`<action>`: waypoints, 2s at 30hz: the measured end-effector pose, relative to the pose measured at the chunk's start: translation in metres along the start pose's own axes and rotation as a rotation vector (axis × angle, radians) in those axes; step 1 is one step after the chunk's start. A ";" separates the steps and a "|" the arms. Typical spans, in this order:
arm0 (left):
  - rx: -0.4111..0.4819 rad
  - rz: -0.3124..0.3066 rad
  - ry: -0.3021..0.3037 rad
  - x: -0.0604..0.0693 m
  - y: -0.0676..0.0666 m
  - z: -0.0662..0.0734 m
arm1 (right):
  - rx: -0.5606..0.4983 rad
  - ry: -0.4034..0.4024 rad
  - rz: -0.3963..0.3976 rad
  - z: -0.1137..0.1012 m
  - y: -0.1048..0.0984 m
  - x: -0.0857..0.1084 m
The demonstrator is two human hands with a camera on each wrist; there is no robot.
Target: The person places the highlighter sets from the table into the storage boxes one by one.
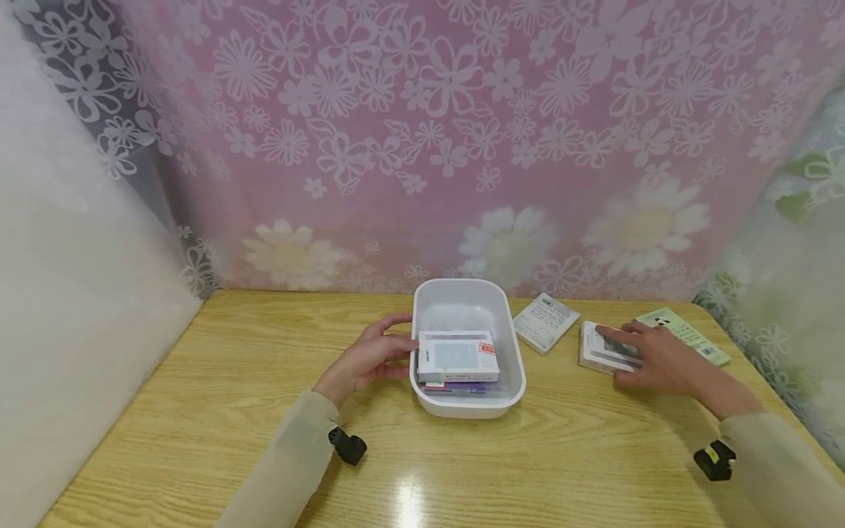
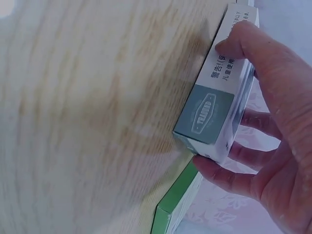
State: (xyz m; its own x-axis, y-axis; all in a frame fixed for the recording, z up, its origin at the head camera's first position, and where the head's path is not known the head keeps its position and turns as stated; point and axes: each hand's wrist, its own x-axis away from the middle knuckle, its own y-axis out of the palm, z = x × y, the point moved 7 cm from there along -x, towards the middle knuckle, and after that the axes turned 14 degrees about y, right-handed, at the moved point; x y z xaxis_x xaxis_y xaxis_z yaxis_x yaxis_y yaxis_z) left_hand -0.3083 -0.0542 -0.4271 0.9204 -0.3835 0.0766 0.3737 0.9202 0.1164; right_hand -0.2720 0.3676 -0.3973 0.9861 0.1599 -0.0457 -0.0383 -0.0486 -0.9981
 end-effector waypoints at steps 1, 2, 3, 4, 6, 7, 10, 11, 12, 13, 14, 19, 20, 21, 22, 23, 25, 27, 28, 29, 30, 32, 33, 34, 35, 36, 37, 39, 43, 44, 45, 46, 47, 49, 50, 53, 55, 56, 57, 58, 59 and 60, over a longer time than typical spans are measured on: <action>0.001 0.000 0.001 0.000 0.000 0.000 | -0.004 0.000 0.005 0.000 -0.001 0.001; 0.001 -0.001 0.002 0.000 0.000 0.000 | -0.007 0.000 0.010 0.000 -0.003 0.002; 0.001 -0.001 0.004 0.000 0.000 0.000 | -0.009 -0.001 0.017 0.000 -0.004 0.003; 0.000 0.000 0.005 0.000 0.000 0.000 | -0.015 -0.004 0.024 -0.001 -0.006 0.003; -0.001 -0.002 0.008 0.000 -0.001 0.001 | -0.021 -0.014 0.042 -0.003 -0.010 0.004; -0.003 -0.002 0.008 0.000 -0.001 0.001 | -0.024 -0.018 0.054 -0.005 -0.012 0.004; -0.009 -0.004 0.009 -0.001 -0.002 0.002 | -0.025 -0.020 0.078 -0.008 -0.017 0.004; -0.011 -0.005 0.009 -0.001 -0.002 0.002 | -0.026 -0.018 0.082 -0.009 -0.019 0.003; -0.012 -0.004 0.008 -0.001 -0.002 0.001 | -0.028 -0.015 0.083 -0.010 -0.020 0.003; -0.015 -0.005 0.008 -0.001 -0.002 0.001 | -0.027 -0.012 0.082 -0.011 -0.021 0.002; -0.016 -0.006 0.009 -0.001 -0.002 0.001 | -0.028 -0.009 0.080 -0.012 -0.022 0.002; -0.018 -0.007 0.006 -0.002 -0.003 0.000 | -0.041 -0.013 0.096 -0.018 -0.028 0.000; -0.017 -0.007 0.006 -0.002 -0.003 0.000 | -0.048 -0.015 0.102 -0.020 -0.030 -0.001; -0.015 -0.010 0.007 -0.003 -0.003 0.000 | -0.052 -0.019 0.107 -0.021 -0.031 -0.001; -0.013 -0.011 0.006 -0.003 -0.003 0.000 | -0.057 -0.020 0.110 -0.023 -0.032 -0.001; -0.011 -0.014 0.006 -0.003 -0.003 0.000 | -0.062 -0.024 0.113 -0.025 -0.034 -0.001; -0.007 -0.020 0.006 -0.003 -0.003 -0.001 | -0.070 -0.029 0.119 -0.029 -0.036 -0.001; -0.003 -0.026 0.001 -0.003 -0.002 -0.001 | -0.077 -0.033 0.127 -0.033 -0.039 -0.002; -0.003 -0.026 -0.001 -0.003 -0.002 -0.001 | -0.082 -0.033 0.134 -0.035 -0.040 -0.002; -0.002 -0.026 -0.002 -0.002 -0.002 -0.001 | -0.085 -0.038 0.147 -0.037 -0.042 -0.002; -0.002 -0.026 -0.003 -0.002 -0.002 -0.001 | -0.087 -0.042 0.157 -0.039 -0.044 -0.002; -0.003 -0.021 -0.006 -0.002 -0.002 -0.001 | -0.094 -0.061 0.186 -0.045 -0.048 -0.003; -0.004 -0.020 -0.005 -0.002 -0.002 -0.001 | -0.094 -0.073 0.199 -0.048 -0.050 -0.003; -0.005 -0.018 -0.006 -0.001 -0.002 -0.001 | -0.095 -0.085 0.212 -0.051 -0.052 -0.003; -0.005 -0.017 -0.005 -0.001 -0.002 -0.001 | -0.097 -0.098 0.224 -0.054 -0.054 -0.004; -0.006 -0.016 -0.004 -0.001 -0.002 -0.001 | -0.100 -0.108 0.227 -0.057 -0.055 -0.004; -0.007 -0.016 -0.005 -0.001 -0.003 -0.002 | -0.102 -0.115 0.235 -0.060 -0.056 -0.005; -0.006 -0.019 -0.003 -0.001 -0.003 -0.002 | -0.098 -0.120 0.236 -0.065 -0.058 -0.006; -0.005 -0.025 0.001 -0.002 -0.002 -0.003 | -0.087 -0.135 0.248 -0.074 -0.061 -0.011; -0.003 -0.026 0.000 -0.002 -0.001 -0.003 | -0.082 -0.141 0.253 -0.077 -0.063 -0.012; -0.003 -0.028 -0.001 -0.002 -0.001 -0.003 | -0.078 -0.145 0.254 -0.079 -0.064 -0.014; -0.002 -0.028 0.000 -0.003 -0.001 -0.004 | -0.075 -0.146 0.251 -0.082 -0.065 -0.016; -0.001 -0.026 -0.003 -0.003 -0.001 -0.003 | -0.073 -0.143 0.239 -0.084 -0.067 -0.018; 0.002 -0.024 -0.006 -0.002 -0.002 -0.003 | -0.071 -0.138 0.215 -0.090 -0.069 -0.024; 0.002 -0.023 -0.007 -0.002 -0.002 -0.003 | -0.069 -0.135 0.200 -0.092 -0.071 -0.026; 0.002 -0.018 -0.009 -0.001 -0.003 -0.002 | -0.066 -0.135 0.167 -0.100 -0.074 -0.034; 0.000 -0.020 -0.010 0.000 -0.004 -0.002 | -0.056 -0.140 0.157 -0.105 -0.077 -0.038; 0.001 -0.020 -0.011 0.000 -0.004 -0.002 | -0.050 -0.141 0.154 -0.107 -0.078 -0.040; 0.001 -0.020 -0.010 0.000 -0.003 -0.002 | -0.046 -0.142 0.150 -0.109 -0.078 -0.042; 0.002 -0.021 -0.010 0.000 -0.003 -0.002 | -0.041 -0.144 0.145 -0.111 -0.079 -0.043; 0.002 -0.020 -0.010 0.000 -0.004 -0.002 | -0.039 -0.145 0.140 -0.113 -0.079 -0.045; 0.002 -0.021 -0.010 0.000 -0.004 -0.002 | -0.035 -0.144 0.132 -0.114 -0.080 -0.047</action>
State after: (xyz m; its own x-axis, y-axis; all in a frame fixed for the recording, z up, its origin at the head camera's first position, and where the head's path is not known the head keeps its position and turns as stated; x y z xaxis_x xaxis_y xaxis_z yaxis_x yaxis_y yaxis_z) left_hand -0.3093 -0.0574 -0.4291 0.9113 -0.4032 0.0837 0.3924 0.9119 0.1202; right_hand -0.2964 0.2512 -0.3108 0.9394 0.2892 -0.1843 -0.1579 -0.1124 -0.9811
